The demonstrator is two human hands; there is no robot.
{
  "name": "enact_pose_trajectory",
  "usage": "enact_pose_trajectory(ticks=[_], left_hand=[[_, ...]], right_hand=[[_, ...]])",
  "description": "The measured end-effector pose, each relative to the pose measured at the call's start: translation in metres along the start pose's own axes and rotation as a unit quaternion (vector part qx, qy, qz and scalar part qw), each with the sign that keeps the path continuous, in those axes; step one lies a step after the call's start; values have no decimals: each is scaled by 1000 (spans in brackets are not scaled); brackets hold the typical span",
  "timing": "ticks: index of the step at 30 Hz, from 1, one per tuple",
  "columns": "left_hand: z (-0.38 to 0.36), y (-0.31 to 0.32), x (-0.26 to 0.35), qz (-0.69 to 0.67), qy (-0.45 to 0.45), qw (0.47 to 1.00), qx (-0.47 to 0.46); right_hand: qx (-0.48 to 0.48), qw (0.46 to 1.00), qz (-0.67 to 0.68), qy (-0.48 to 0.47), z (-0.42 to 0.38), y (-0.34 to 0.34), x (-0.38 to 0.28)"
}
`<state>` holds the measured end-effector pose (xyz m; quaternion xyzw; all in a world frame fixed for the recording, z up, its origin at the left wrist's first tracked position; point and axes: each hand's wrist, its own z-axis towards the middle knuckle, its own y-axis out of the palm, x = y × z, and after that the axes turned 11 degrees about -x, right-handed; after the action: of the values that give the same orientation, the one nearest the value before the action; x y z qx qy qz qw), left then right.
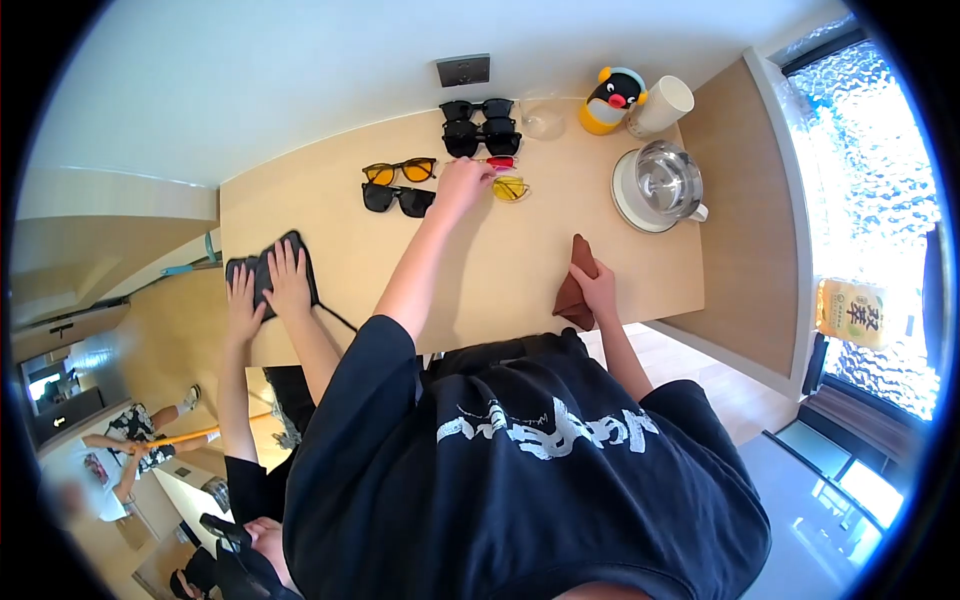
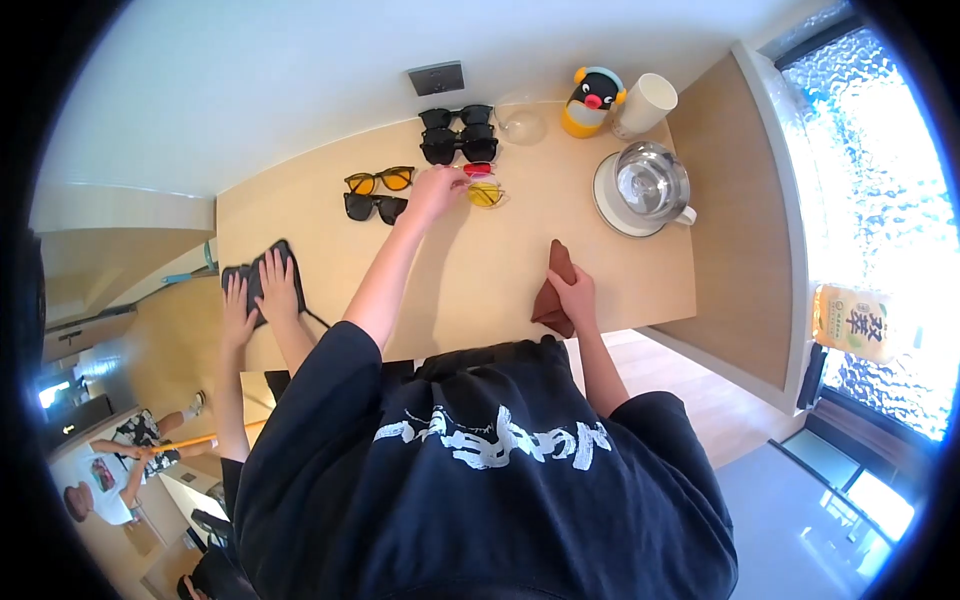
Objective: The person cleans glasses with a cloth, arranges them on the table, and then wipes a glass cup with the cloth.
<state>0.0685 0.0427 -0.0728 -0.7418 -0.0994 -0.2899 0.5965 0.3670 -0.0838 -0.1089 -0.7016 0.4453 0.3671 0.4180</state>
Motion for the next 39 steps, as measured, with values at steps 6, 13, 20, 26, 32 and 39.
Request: enact_pose_trajectory(ticks=[6, 13, 20, 26, 32, 39], left_hand=[[-6, 25, -1, 7, 3, 993, 114], [-17, 27, 3, -7, -12, 988, 155], [-39, 5, -1, -45, -46, 963, 261], [-88, -8, -68, 128, -115, 945, 278], [-109, -16, -75, 208, -144, 953, 166], [-132, -1, -70, 150, -190, 953, 182]], right_hand=[[-11, 1000, 19, 8, 3, 1, -2], [-67, 985, 155, 25, 35, 41, -38], [-81, 981, 165, 60, 57, 57, -45], [-115, 969, 209, 59, 54, 50, -33], [-185, 893, 402, 86, 38, 43, -40], [-195, 926, 321, -41, -12, 34, -61]])
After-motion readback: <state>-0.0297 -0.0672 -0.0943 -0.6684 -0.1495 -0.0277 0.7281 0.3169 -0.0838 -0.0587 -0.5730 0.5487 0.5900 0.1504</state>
